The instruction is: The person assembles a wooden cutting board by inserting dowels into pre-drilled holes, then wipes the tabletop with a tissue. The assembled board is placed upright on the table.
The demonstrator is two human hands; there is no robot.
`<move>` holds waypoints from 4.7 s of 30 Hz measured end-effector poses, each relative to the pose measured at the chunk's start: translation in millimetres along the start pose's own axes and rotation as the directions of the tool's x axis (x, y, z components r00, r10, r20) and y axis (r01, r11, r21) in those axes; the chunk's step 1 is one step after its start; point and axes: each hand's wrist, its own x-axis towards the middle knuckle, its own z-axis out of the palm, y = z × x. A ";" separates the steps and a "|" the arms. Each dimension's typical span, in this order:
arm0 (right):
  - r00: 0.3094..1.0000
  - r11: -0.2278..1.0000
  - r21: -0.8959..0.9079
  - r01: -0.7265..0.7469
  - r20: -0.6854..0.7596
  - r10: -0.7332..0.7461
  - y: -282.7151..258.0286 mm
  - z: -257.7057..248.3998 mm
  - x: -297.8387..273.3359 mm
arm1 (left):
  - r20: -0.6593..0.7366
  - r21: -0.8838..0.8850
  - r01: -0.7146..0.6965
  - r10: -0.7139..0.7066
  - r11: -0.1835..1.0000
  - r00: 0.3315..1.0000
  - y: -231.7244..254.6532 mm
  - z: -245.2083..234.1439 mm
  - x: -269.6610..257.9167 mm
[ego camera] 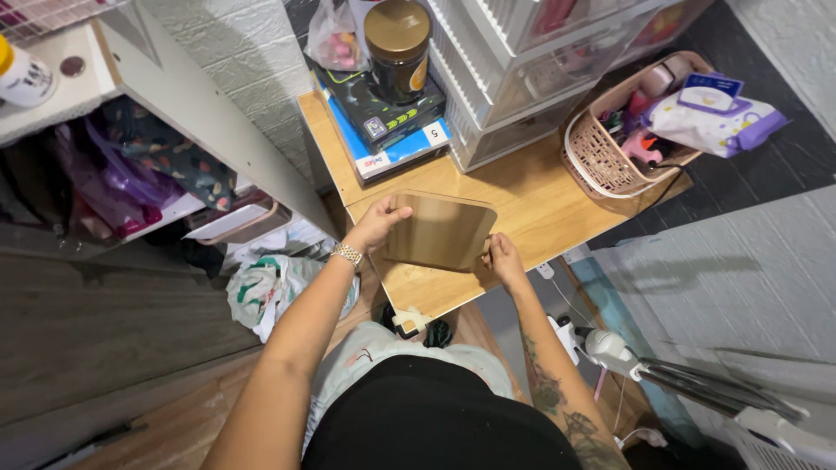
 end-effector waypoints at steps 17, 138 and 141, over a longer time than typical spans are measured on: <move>0.999 0.981 0.189 -0.040 0.033 0.035 -23.2 11.2 -22.0 | 0.000 -0.040 -0.040 0.040 0.998 0.999 -14.1 -3.7 2.2; 0.956 0.989 -0.028 0.148 -0.251 -0.151 -4.8 19.9 -9.7 | -0.550 -0.102 0.105 -0.144 0.989 0.822 -97.0 -37.9 -21.7; 0.952 0.992 0.045 0.117 -0.290 -0.099 1.8 25.9 -3.9 | -0.575 0.075 -0.108 0.132 0.991 0.807 -104.4 -30.6 -17.7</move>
